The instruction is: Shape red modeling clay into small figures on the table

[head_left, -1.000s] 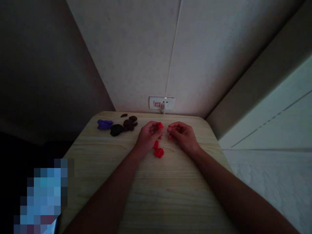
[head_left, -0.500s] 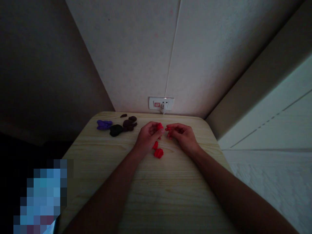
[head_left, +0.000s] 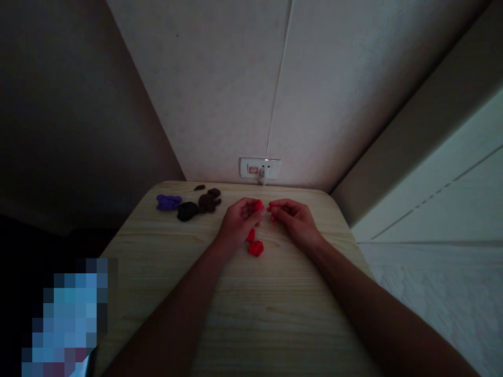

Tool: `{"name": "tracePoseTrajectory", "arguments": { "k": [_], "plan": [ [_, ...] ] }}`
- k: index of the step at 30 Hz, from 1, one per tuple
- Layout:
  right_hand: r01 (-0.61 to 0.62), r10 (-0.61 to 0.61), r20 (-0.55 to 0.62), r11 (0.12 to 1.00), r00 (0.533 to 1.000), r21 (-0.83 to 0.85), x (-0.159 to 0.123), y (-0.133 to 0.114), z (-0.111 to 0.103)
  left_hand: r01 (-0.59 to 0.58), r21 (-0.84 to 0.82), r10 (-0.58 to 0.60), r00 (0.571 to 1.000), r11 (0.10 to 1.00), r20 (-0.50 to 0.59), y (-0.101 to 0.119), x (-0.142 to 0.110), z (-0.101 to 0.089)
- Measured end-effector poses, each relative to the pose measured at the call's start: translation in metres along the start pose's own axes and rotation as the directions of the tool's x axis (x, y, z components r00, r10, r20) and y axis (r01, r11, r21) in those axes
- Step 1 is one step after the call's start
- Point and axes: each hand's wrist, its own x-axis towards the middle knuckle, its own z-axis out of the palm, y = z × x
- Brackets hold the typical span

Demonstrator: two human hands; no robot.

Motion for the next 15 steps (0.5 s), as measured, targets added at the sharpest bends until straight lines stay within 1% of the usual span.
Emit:
{"name": "tracePoseTrajectory", "arguments": {
  "k": [7, 11, 15],
  "plan": [
    [0.057, -0.056, 0.033, 0.998, 0.998, -0.028, 0.0011, 0.0034, -0.0034, 0.008, 0.037, -0.009, 1.0, 0.999, 0.027, 0.0009, -0.0019, -0.0006],
    [0.067, -0.066, 0.013, 0.996, 0.998, -0.056, 0.001, 0.0041, -0.0036, 0.011, 0.063, -0.012, 1.0, 0.998, 0.021, 0.0041, -0.0043, 0.001],
    [0.069, -0.07, -0.029, 0.996, 0.997, -0.055, 0.0005, 0.0032, -0.002, 0.009, 0.068, -0.013, 0.998, 0.998, 0.056, 0.0024, -0.0029, 0.0007]
  ]
}}
